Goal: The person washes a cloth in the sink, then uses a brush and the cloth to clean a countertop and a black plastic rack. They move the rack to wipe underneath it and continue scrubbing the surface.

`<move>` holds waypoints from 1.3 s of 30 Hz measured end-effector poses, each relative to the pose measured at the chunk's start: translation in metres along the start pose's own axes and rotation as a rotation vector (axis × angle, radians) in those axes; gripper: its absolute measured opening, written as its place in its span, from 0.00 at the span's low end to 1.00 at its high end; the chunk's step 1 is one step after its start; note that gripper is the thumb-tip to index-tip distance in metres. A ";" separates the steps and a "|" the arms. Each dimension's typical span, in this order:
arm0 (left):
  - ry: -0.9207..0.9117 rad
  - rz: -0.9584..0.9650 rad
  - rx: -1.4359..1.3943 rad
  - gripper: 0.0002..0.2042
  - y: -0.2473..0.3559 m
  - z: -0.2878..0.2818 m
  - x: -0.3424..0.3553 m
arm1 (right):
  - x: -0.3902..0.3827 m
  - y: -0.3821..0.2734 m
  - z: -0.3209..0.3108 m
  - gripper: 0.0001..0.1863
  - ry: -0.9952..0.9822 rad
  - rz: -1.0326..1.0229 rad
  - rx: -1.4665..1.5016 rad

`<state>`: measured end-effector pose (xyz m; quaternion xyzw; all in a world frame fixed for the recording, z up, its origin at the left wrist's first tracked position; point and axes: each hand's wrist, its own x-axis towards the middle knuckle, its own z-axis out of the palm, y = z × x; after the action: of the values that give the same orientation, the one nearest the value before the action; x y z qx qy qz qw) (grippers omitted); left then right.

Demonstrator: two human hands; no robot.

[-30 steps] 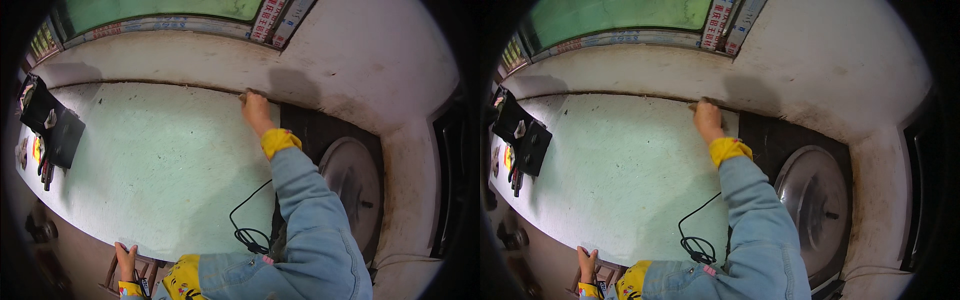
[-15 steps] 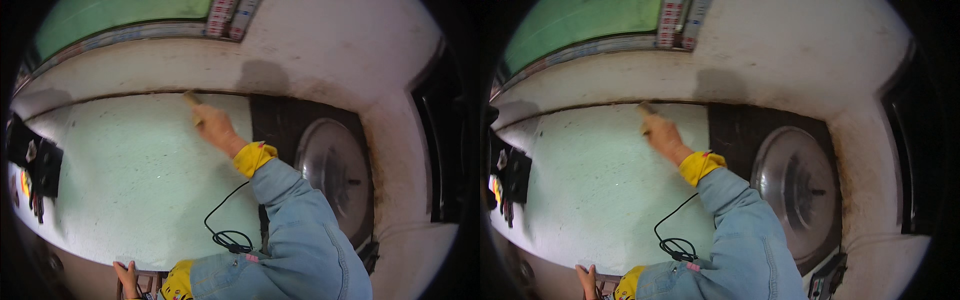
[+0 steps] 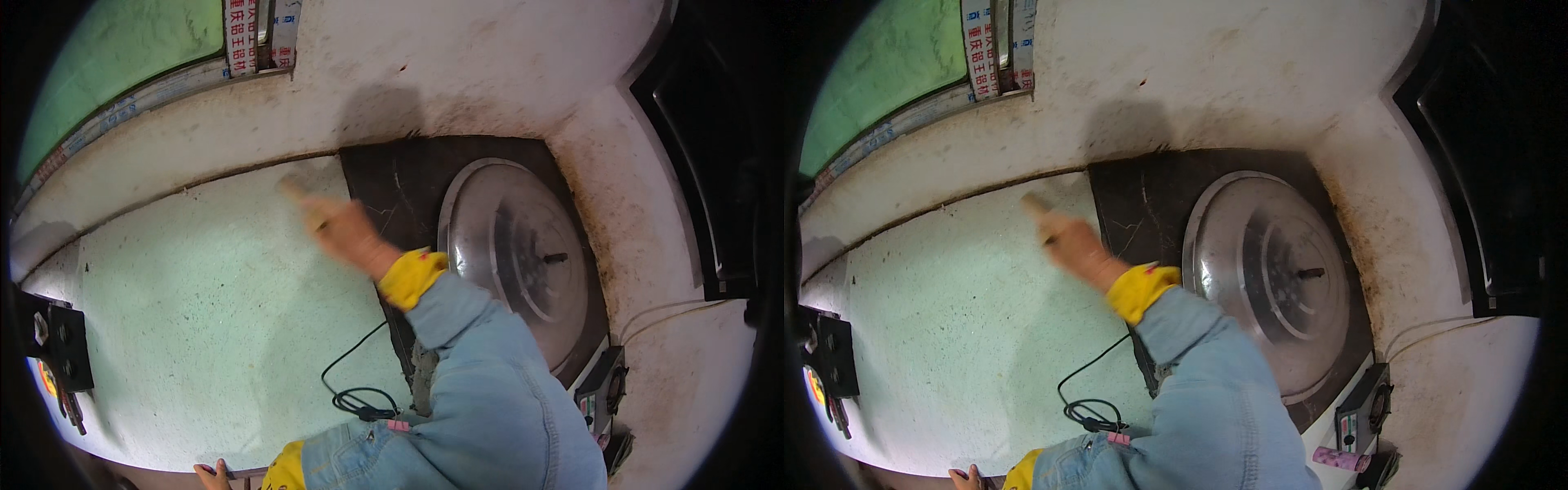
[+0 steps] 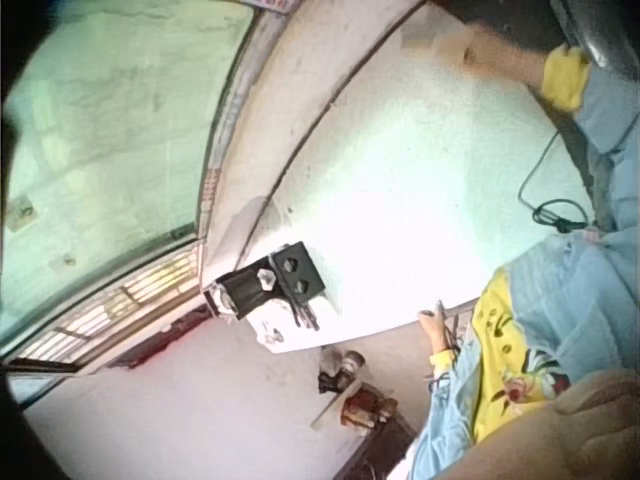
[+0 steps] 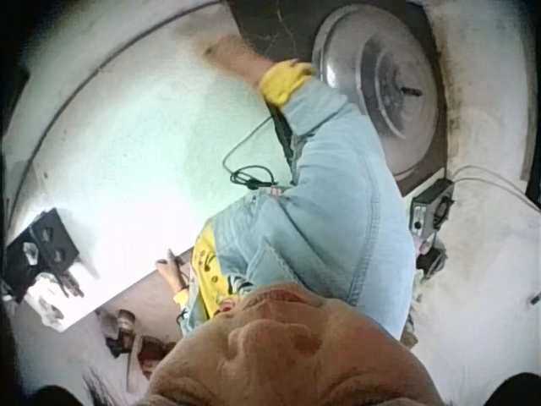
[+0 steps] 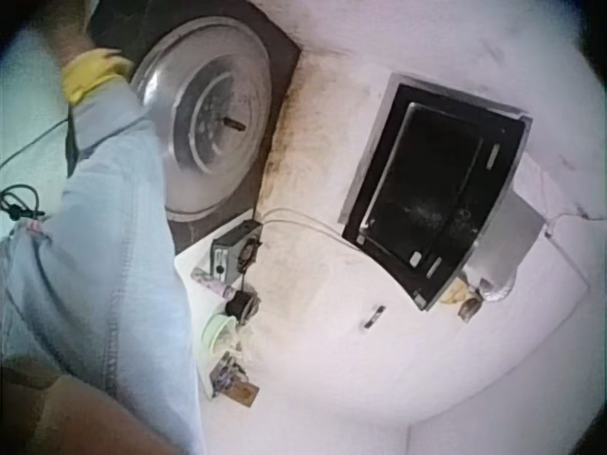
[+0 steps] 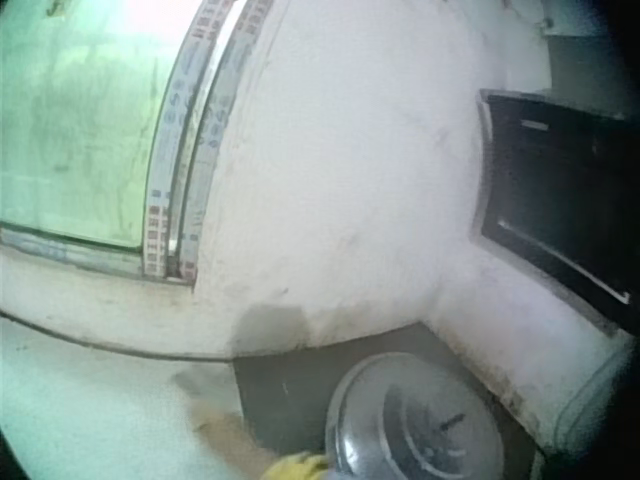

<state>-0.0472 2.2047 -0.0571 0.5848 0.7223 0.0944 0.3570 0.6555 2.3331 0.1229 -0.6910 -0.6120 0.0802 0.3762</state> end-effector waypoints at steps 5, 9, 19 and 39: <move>-0.001 -0.027 -0.008 0.20 0.012 -0.004 -0.007 | 0.024 0.113 -0.104 0.17 0.265 0.234 -0.460; 0.017 -0.031 0.038 0.20 0.011 -0.002 -0.002 | 0.005 0.103 -0.080 0.15 -0.052 0.241 -0.641; 0.061 -0.078 0.141 0.21 0.046 -0.010 -0.011 | 0.014 0.030 -0.041 0.12 0.208 0.025 -0.146; 0.098 -0.079 -0.029 0.20 0.017 0.000 -0.005 | -0.041 0.081 -0.061 0.15 -0.044 0.333 -0.695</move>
<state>-0.0338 2.2054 -0.0458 0.5453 0.7599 0.1189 0.3332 0.7444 2.2728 0.1013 -0.8654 -0.4899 -0.0574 0.0882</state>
